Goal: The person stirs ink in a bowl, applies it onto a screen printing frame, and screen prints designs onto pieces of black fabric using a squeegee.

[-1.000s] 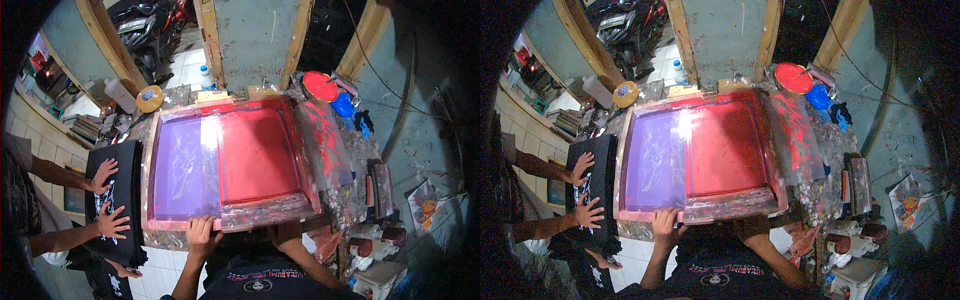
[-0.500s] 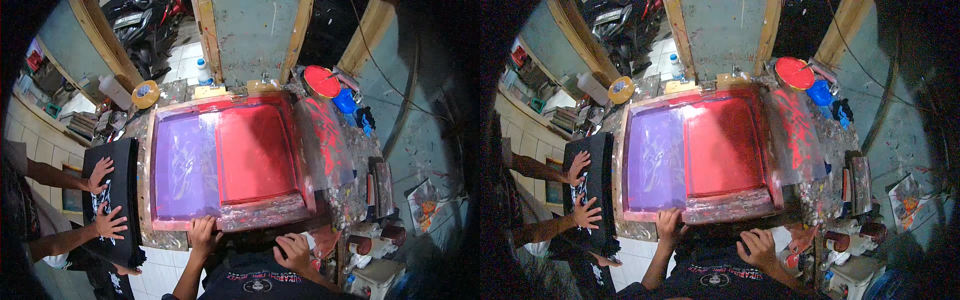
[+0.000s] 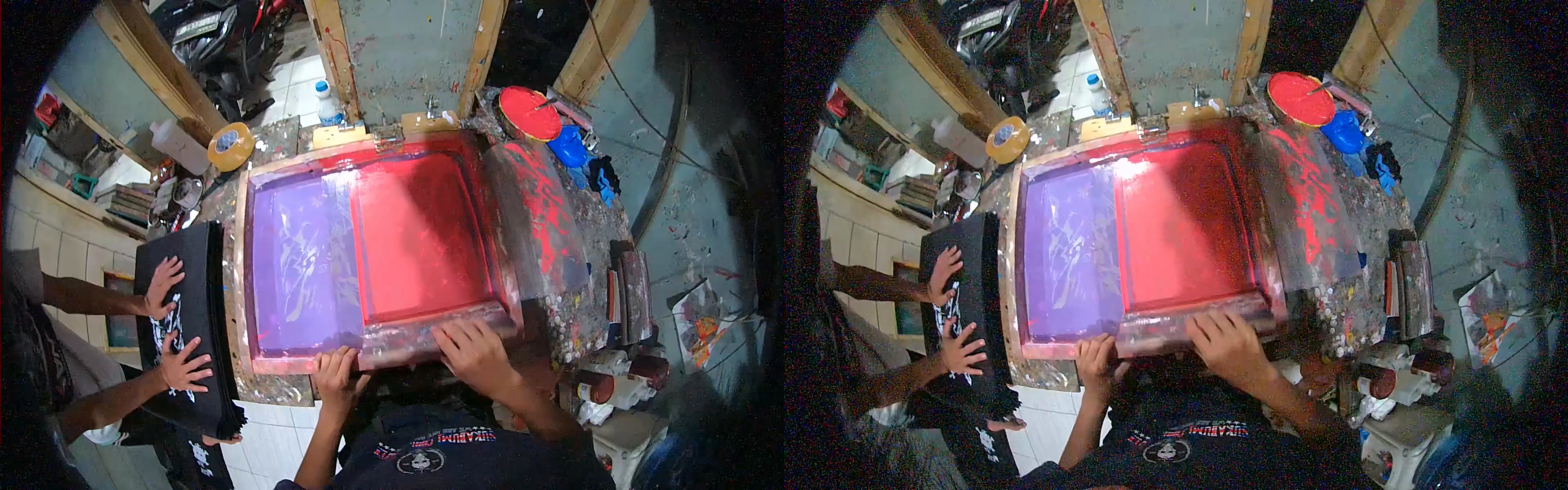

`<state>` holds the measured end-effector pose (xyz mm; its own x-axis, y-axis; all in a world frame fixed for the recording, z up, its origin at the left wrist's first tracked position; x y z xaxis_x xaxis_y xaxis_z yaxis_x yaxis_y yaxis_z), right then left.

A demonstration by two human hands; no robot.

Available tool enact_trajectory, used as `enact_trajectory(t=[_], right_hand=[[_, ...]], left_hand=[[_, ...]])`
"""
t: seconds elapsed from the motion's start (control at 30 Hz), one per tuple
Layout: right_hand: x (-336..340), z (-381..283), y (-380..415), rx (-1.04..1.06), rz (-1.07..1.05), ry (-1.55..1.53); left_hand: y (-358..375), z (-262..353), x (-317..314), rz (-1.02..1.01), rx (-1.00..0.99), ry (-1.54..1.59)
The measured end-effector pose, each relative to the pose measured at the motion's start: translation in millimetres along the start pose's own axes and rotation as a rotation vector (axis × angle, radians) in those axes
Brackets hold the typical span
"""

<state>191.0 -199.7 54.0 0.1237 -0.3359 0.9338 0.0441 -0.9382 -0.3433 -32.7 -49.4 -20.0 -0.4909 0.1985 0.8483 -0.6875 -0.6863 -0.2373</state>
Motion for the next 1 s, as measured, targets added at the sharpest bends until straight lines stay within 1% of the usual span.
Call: enact_trajectory(t=[0.07,0.17,0.2,0.27,0.37,0.5,0.63,0.7,0.77,0.9,1.0], right_hand=[[-1.0,13.4,-18.4,-0.027,-0.041,-0.007],[-7.3,38.1,-43.4,0.025,-0.113,0.126],[-4.7,47.5,-54.7,0.042,-0.144,0.073],[4.4,52.5,-63.1,0.072,-0.136,0.008],[18.4,46.5,-61.1,0.048,-0.232,-0.085],[3.4,35.2,-40.5,0.031,-0.237,-0.101],[-5.8,42.4,-48.5,0.014,-0.172,-0.076],[-13.8,63.3,-72.4,0.014,-0.127,-0.029],[-22.8,91.2,-102.8,0.018,-0.024,0.005],[-43.6,161.0,-173.2,-0.027,0.006,-0.041],[-53.2,204.2,-211.4,0.047,0.104,-0.004]], left_hand=[[-0.4,0.5,-1.1,-0.004,0.013,0.002],[1.9,-2.0,-2.4,-0.015,0.015,-0.027],[2.7,-1.1,-3.4,-0.014,0.017,-0.004],[1.4,-2.6,-2.7,-0.005,0.015,0.029],[3.3,-6.4,-3.1,-0.010,-0.014,0.005],[2.5,-3.9,-3.2,0.021,-0.029,0.022],[2.2,-1.5,-0.1,0.047,-0.050,0.027],[2.6,-4.0,-2.8,0.046,-0.050,0.020],[3.1,-4.6,-4.9,0.057,-0.056,0.030],[1.3,-2.4,-1.8,0.053,-0.048,0.040],[3.5,-5.7,-4.3,0.060,-0.052,0.035]])
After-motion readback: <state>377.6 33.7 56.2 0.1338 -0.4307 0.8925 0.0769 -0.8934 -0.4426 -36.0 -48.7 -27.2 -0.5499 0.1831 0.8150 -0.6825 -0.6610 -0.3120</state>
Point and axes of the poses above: each hand's wrist, its own y-axis away from the middle knuckle, its own x-axis out of the back of the hand, z = x × y, the point moved 4 cm from there along -y, towards the middle knuckle, and after that the axes turned 9 degrees about x, right-handed, at the moved point
